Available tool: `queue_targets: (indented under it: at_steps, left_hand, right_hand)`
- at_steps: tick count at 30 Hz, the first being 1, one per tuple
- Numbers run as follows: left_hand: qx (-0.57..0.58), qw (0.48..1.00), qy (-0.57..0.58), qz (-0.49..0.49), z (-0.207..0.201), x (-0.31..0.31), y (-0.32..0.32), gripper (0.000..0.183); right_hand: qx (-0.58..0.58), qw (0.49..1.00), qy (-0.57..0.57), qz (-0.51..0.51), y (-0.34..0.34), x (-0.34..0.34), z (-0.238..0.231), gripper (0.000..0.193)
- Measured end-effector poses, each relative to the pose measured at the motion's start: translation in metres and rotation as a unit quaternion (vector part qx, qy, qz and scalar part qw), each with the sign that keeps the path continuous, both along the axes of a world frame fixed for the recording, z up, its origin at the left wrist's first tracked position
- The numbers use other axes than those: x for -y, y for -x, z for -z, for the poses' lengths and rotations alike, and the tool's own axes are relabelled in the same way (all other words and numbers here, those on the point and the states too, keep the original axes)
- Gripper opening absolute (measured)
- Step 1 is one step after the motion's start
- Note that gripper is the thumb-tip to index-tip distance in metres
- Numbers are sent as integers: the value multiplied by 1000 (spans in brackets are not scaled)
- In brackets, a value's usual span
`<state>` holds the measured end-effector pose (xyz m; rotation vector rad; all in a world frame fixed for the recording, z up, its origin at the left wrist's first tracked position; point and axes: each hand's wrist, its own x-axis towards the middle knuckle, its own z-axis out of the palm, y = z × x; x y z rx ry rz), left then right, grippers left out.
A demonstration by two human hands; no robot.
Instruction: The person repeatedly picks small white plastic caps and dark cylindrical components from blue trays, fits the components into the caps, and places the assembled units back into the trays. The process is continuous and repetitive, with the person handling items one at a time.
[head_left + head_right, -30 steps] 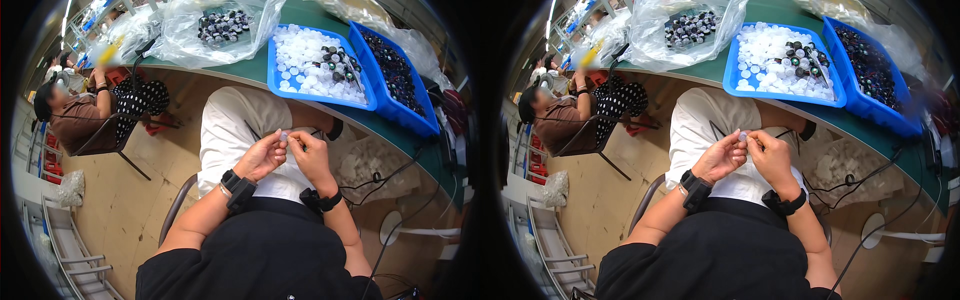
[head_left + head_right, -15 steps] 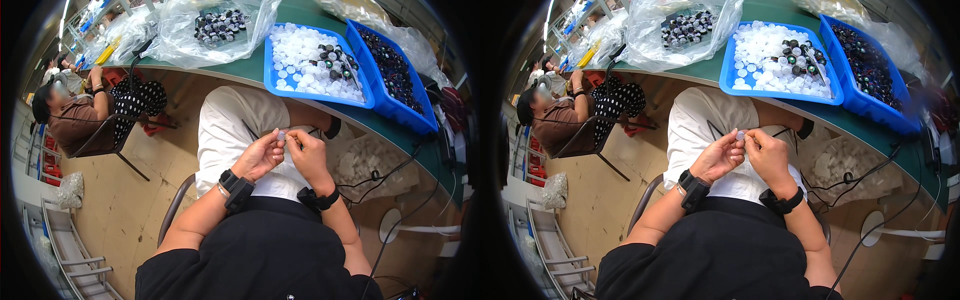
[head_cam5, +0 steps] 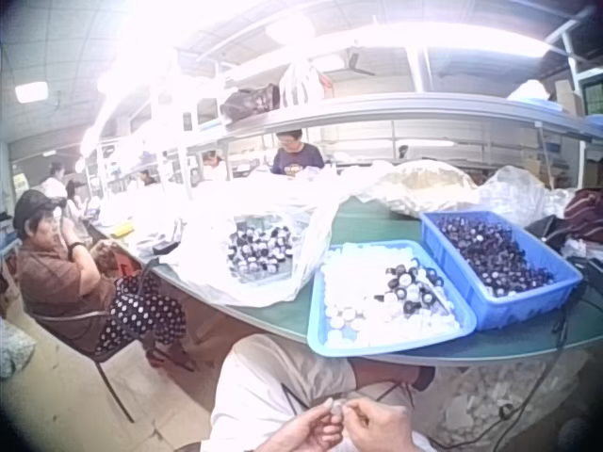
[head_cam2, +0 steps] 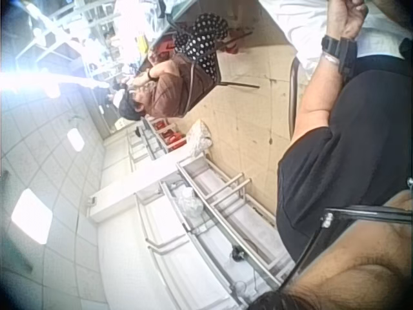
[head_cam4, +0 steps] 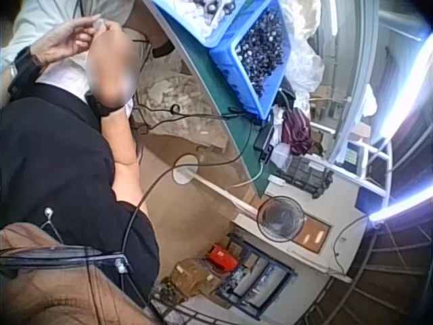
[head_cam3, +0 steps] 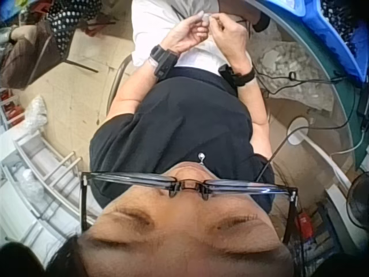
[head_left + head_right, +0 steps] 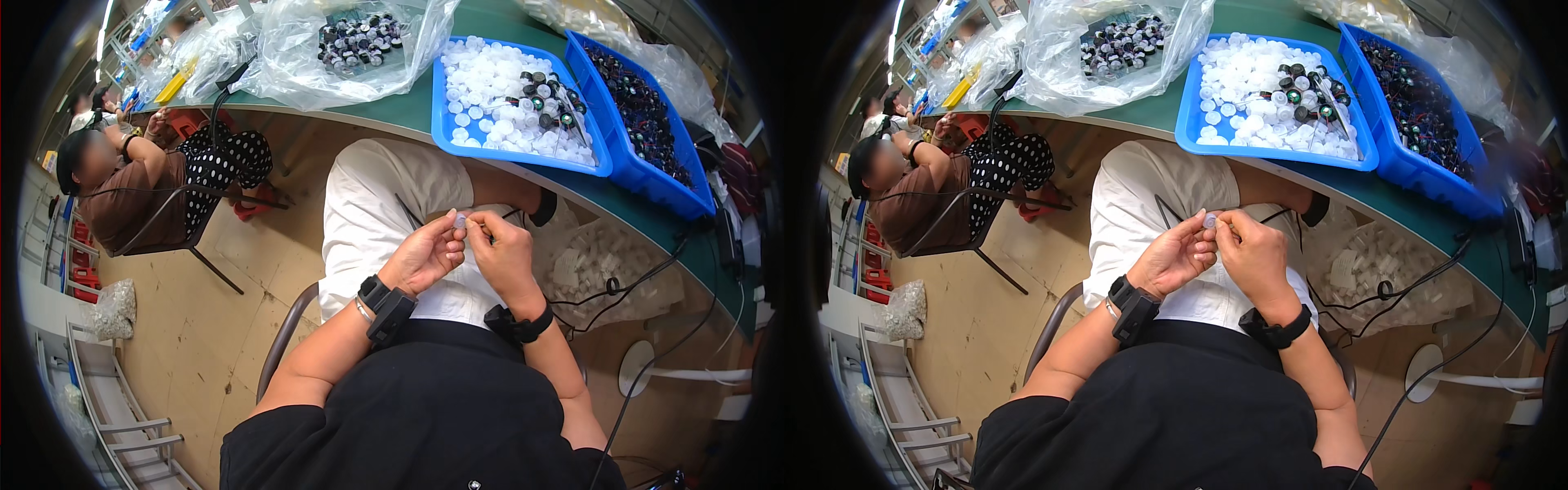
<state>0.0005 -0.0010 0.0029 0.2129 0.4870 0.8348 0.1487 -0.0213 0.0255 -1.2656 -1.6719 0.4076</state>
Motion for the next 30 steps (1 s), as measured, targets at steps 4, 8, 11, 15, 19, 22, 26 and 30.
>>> queue_targets:
  at_steps: [4,8,11,15,19,22,26,30]
  left_hand:
    - [-24,1000,-19,-3,-1,1,-1,22]
    - [-70,995,-63,-18,3,1,-2,23]
    - [-72,994,-77,-29,0,1,0,23]
    - [-63,995,-70,-41,-1,2,2,23]
    - [-81,990,-111,-23,9,2,2,21]
    - [-99,987,-128,-22,7,0,-3,18]
    - [-77,988,-121,-54,9,0,-1,20]
    - [-76,989,-114,-54,9,1,2,18]
  right_hand:
    - [59,997,-41,15,0,0,1,6]
    - [81,996,-46,11,0,-1,2,7]
    - [83,997,-3,6,-2,-2,1,7]
    - [75,997,11,-5,-2,-3,3,6]
    - [79,997,-17,-18,-1,-5,7,6]
    - [29,999,-10,-34,-5,-6,9,7]
    - [-34,992,101,-64,0,0,-7,10]
    - [-60,986,119,-101,-5,-10,14,9]
